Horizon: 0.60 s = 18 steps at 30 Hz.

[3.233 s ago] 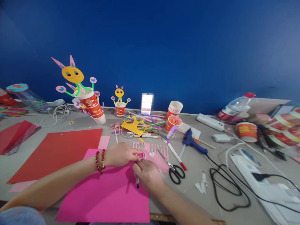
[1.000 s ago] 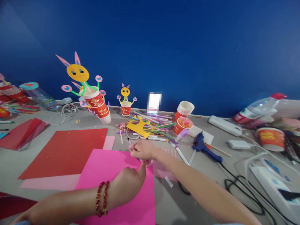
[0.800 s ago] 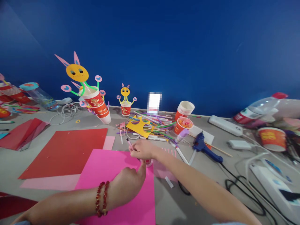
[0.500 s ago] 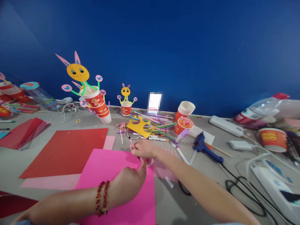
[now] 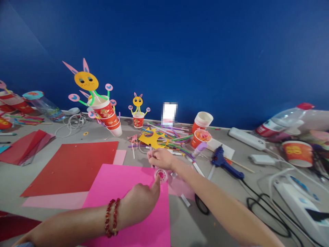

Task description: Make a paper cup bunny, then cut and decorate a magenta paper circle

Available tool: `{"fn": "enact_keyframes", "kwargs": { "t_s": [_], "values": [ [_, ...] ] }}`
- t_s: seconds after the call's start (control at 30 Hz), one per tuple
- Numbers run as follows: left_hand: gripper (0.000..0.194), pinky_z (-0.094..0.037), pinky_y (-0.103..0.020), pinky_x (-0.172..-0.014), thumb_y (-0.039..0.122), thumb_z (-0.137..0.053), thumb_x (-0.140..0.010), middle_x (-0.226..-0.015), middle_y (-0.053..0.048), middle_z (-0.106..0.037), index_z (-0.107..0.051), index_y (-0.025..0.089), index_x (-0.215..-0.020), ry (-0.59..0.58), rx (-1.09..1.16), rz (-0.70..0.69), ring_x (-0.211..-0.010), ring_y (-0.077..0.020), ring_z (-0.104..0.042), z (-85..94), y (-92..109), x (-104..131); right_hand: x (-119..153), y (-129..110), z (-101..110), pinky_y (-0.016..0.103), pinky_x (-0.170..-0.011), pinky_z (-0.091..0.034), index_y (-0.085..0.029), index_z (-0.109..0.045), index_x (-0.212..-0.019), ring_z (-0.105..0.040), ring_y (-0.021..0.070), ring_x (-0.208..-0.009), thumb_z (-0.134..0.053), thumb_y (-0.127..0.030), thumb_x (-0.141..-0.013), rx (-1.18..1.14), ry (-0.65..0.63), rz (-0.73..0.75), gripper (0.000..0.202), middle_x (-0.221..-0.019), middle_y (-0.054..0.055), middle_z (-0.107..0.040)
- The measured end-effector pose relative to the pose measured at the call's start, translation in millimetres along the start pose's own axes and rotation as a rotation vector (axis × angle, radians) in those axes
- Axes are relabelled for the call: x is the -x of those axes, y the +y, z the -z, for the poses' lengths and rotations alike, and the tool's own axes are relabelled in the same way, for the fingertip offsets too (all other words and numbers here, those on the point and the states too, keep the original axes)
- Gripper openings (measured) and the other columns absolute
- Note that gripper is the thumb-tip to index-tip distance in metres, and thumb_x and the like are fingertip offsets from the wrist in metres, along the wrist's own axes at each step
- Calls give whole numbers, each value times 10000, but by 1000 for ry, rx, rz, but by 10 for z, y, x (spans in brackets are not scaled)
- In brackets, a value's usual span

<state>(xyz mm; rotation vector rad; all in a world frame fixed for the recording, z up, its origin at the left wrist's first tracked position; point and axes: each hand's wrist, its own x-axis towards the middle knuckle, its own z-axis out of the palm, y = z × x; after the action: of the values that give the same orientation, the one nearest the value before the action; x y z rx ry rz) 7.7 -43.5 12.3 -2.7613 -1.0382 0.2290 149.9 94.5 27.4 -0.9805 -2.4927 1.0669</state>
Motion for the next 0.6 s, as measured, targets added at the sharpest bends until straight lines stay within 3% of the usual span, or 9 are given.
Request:
{"fn": "enact_keyframes", "kwargs": {
  "t_s": [0.17,0.23,0.3,0.43,0.6],
  "values": [
    [598,-405,-240,-358,61,-504,-784,-983,-227,-689,-451,-22,-1374,9,-5,-28,-447,-134,-587,-26,-22,0,282,-55,-1,262,-669,-451,-176,-590,-841,-578,162,-703,-371,-212,-908,-42,277,-60,233,-780,27,-616],
    [552,-409,-242,-365,45,-485,-800,-948,-203,-689,-468,-17,-1348,8,10,-50,-474,-146,-601,-49,-49,-14,470,-80,-67,293,-714,-476,-173,-617,-953,-600,185,-755,-333,-281,-977,-87,472,-113,305,-842,54,-642],
    [489,-421,-251,-377,47,-465,-831,-1003,-206,-675,-489,10,-1318,13,30,-68,-508,-155,-615,-67,-93,-42,692,-93,-178,309,-680,-500,-197,-589,-1135,-593,187,-681,-361,-344,-999,-157,607,-143,304,-862,52,-662],
    [364,-479,-278,-455,95,-452,-895,-1259,-209,-578,-513,92,-1254,69,88,-122,-669,-179,-661,-96,-221,-123,1164,-90,-488,340,-717,-533,-232,-569,-1207,-620,207,-687,-357,-341,-1014,-171,696,-148,307,-858,61,-680],
    [278,-523,-277,-639,80,-461,-911,-1235,-109,-603,-522,148,-1174,127,308,-74,-854,-180,-658,-180,-314,-201,1522,-113,-861,284,-682,-538,-272,-585,-1172,-675,197,-751,-422,-229,-989,-9,645,-77,249,-897,51,-690]
  ]
}}
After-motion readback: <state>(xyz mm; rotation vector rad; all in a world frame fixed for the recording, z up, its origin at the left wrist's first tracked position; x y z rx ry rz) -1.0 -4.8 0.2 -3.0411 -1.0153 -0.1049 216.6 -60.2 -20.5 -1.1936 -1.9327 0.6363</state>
